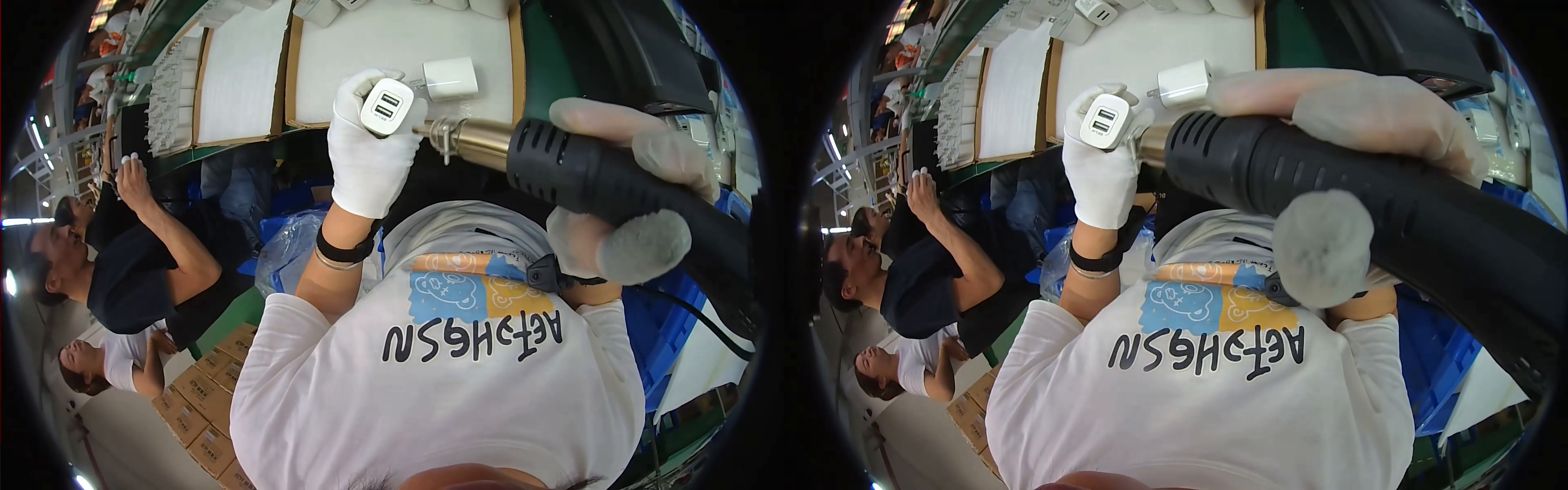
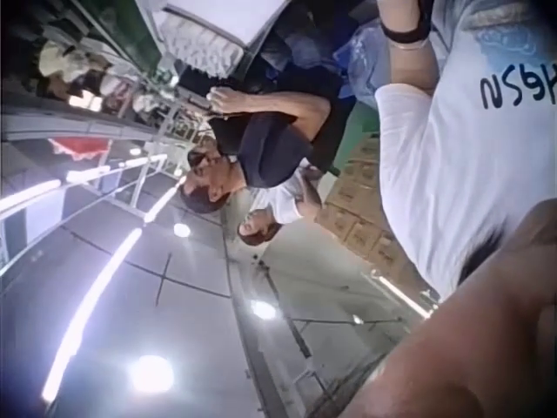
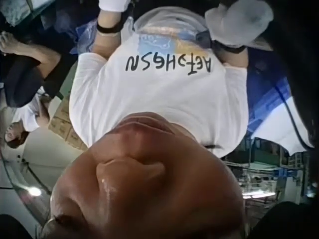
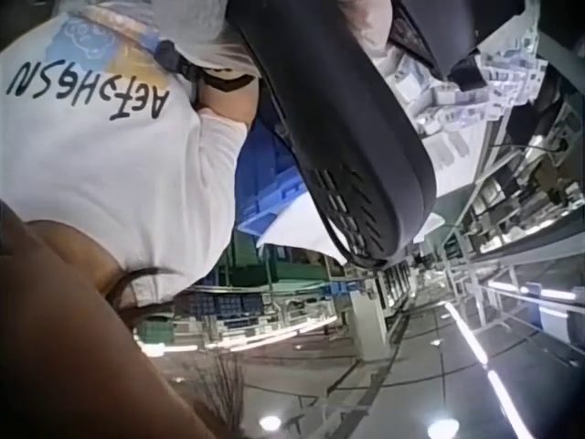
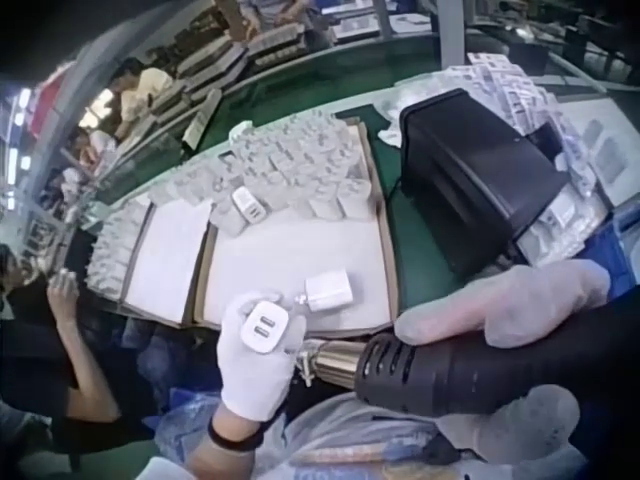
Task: The person picks up a power adapter from a tray, applies heat to it using a heat gun while rotating it, and then sets it back down. This process is repeated with several more adapters throughout the video.
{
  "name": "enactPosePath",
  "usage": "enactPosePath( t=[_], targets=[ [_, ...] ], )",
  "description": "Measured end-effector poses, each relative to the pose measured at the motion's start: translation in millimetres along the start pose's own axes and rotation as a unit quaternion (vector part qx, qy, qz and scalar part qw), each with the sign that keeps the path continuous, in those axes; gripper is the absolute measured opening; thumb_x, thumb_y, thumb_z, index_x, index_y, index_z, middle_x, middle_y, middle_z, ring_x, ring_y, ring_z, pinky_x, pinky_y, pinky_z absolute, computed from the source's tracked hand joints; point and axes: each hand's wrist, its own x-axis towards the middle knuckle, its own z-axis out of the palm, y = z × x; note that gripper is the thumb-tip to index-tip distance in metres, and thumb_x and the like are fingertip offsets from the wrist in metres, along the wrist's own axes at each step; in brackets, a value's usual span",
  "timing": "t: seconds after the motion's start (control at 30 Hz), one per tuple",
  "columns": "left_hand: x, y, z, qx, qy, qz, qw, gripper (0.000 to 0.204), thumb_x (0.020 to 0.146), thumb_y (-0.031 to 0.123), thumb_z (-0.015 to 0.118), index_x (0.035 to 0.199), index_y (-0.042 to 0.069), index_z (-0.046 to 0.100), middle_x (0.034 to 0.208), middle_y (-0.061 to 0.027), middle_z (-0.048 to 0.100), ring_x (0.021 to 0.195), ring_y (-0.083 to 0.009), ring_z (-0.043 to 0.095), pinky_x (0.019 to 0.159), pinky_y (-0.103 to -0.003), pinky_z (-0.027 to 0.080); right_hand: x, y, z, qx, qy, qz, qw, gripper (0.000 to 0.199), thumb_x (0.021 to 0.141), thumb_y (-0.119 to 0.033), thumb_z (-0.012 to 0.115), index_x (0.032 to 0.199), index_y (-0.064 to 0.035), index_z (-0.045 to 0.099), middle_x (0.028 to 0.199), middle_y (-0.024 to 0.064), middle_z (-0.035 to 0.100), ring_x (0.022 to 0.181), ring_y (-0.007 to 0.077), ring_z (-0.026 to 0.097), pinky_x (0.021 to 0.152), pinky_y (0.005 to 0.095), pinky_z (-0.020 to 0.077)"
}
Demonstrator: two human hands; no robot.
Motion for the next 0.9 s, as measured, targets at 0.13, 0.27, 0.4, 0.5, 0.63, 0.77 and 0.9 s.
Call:
enactPosePath(
  t=[0.13, 0.27, 0.4, 0.5, 0.63, 0.77, 0.9],
  targets=[
    [-1, 11, 0, -0.018, 0.003, -0.066, 0.998, 0.035, 0.073, 0.001, 0.069, 0.104, 0.006, 0.052, 0.092, -0.0042, 0.056, 0.076, -0.0092, 0.054, 0.070, -0.022, 0.047, -2, -1, 0, 0.006, -0.003, 0.003, 1.000, 0.039, 0.095, -0.038, 0.039, 0.111, -0.0056, 0.052, 0.094, 0.0210, 0.064, 0.079, 0.0263, 0.065, 0.074, 0.0345, 0.0542],
    [0, 2, 1, 0.007, 0.014, 0.001, 1.000, 0.038, 0.072, 0.001, 0.070, 0.105, 0.006, 0.050, 0.093, -0.0046, 0.056, 0.078, -0.0102, 0.054, 0.071, -0.023, 0.047, -2, -2, 0, 0.011, 0.000, 0.004, 1.000, 0.038, 0.095, -0.037, 0.041, 0.113, -0.0055, 0.052, 0.095, 0.0208, 0.064, 0.081, 0.0269, 0.065, 0.075, 0.0352, 0.0540],
    [1, -3, -1, -0.004, 0.036, -0.003, 0.999, 0.042, 0.071, 0.001, 0.071, 0.106, 0.006, 0.049, 0.094, -0.0049, 0.056, 0.078, -0.0099, 0.053, 0.070, -0.023, 0.046, 0, -2, 2, 0.024, -0.002, 0.001, 1.000, 0.037, 0.095, -0.035, 0.042, 0.114, -0.0053, 0.051, 0.097, 0.0205, 0.063, 0.083, 0.0275, 0.065, 0.076, 0.0359, 0.0538],
    [3, -4, -4, 0.002, 0.045, -0.040, 0.998, 0.045, 0.070, 0.000, 0.070, 0.108, 0.006, 0.047, 0.095, -0.0046, 0.055, 0.078, -0.0098, 0.053, 0.070, -0.022, 0.046, 3, -1, 4, 0.032, 0.007, -0.006, 0.999, 0.036, 0.095, -0.034, 0.043, 0.115, -0.0052, 0.051, 0.098, 0.0203, 0.063, 0.084, 0.0279, 0.064, 0.077, 0.0365, 0.0537],
    [11, -9, -10, -0.050, 0.081, -0.064, 0.993, 0.046, 0.071, 0.000, 0.070, 0.110, 0.006, 0.047, 0.094, -0.0040, 0.054, 0.079, -0.0098, 0.053, 0.070, -0.022, 0.047, 11, 8, 5, 0.056, 0.062, -0.031, 0.996, 0.036, 0.094, -0.032, 0.044, 0.117, -0.0050, 0.050, 0.099, 0.0200, 0.063, 0.086, 0.0284, 0.064, 0.078, 0.0372, 0.0536],
    [19, -5, -14, -0.029, 0.095, -0.072, 0.992, 0.048, 0.071, -0.001, 0.069, 0.113, 0.007, 0.045, 0.095, -0.0032, 0.053, 0.078, -0.0100, 0.053, 0.070, -0.022, 0.047, 27, 22, -5, 0.063, 0.148, -0.073, 0.984, 0.036, 0.094, -0.031, 0.045, 0.118, -0.0048, 0.050, 0.101, 0.0198, 0.063, 0.088, 0.0290, 0.064, 0.079, 0.0380, 0.0534],
    [27, 7, -14, -0.098, 0.073, -0.096, 0.988, 0.050, 0.071, -0.003, 0.067, 0.114, 0.007, 0.044, 0.099, -0.0035, 0.050, 0.082, -0.0104, 0.052, 0.073, -0.022, 0.046, 46, 44, -25, -0.077, 0.198, -0.186, 0.959, 0.032, 0.092, -0.026, 0.052, 0.115, -0.0032, 0.053, 0.102, 0.0189, 0.063, 0.093, 0.0302, 0.063, 0.085, 0.0406, 0.0509]
  ],
)
